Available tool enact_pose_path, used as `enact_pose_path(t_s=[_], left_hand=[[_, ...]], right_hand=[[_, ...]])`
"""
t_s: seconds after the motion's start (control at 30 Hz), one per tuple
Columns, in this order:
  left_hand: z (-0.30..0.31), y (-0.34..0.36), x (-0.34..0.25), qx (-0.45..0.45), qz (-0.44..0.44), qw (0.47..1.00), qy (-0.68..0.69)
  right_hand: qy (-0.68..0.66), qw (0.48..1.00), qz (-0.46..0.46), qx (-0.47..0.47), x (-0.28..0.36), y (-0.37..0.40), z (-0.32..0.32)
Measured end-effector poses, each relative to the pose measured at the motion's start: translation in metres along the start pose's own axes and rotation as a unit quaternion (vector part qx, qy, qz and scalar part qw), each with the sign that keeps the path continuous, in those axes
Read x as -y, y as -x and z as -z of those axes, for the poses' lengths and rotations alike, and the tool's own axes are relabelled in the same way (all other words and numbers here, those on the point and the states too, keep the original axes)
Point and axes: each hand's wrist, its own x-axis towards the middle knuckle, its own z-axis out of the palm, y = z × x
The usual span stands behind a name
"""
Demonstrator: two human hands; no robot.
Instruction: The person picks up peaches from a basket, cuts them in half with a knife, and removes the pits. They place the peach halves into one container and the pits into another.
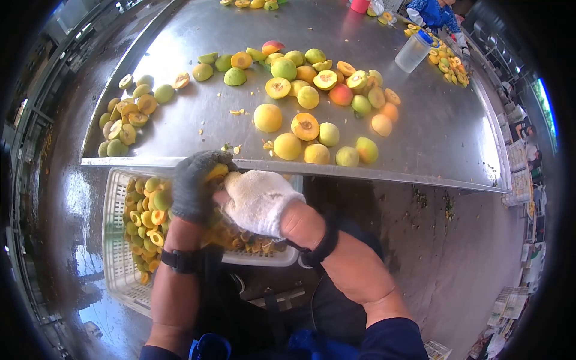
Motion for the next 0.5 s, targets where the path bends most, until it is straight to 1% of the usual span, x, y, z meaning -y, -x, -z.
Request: enact_pose_path(t_s=[0.03, 0.13, 0.23, 0.33, 0.37, 0.4, 0.47, 0.5], left_hand=[[-0.001, 0.000, 0.000, 0.001, 0.008, 1.000, 0.029], [0.001, -0.003, -0.004, 0.031, 0.004, 0.998, 0.047], [-0.006, 0.001, -0.002, 0.015, 0.052, 0.999, 0.003], [-0.009, 0.005, 0.001, 0.055, 0.067, 0.993, -0.082], [-0.012, 0.006, 0.001, 0.033, 0.125, 0.991, 0.033], [-0.015, 0.006, -0.001, 0.008, 0.177, 0.973, 0.148], [-0.018, 0.002, -0.009, -0.028, 0.243, 0.930, 0.275], [-0.016, 0.000, -0.018, -0.042, 0.265, 0.919, 0.287]], right_hand=[[-0.026, 1.000, 0.007, -0.006, -0.008, -0.001, -0.004], [-0.088, 0.996, 0.025, -0.002, -0.013, 0.001, 0.001], [0.094, 0.995, 0.017, 0.027, 0.011, 0.008, 0.006], [0.071, 0.996, -0.033, 0.049, 0.014, 0.008, 0.005], [0.024, 0.995, -0.075, 0.066, 0.011, 0.003, 0.007], [0.008, 0.996, -0.069, 0.059, 0.007, 0.003, 0.010], [-0.026, 0.997, -0.059, 0.038, -0.004, 0.004, 0.019], [-0.056, 0.995, -0.068, 0.041, -0.008, 0.003, 0.017]])
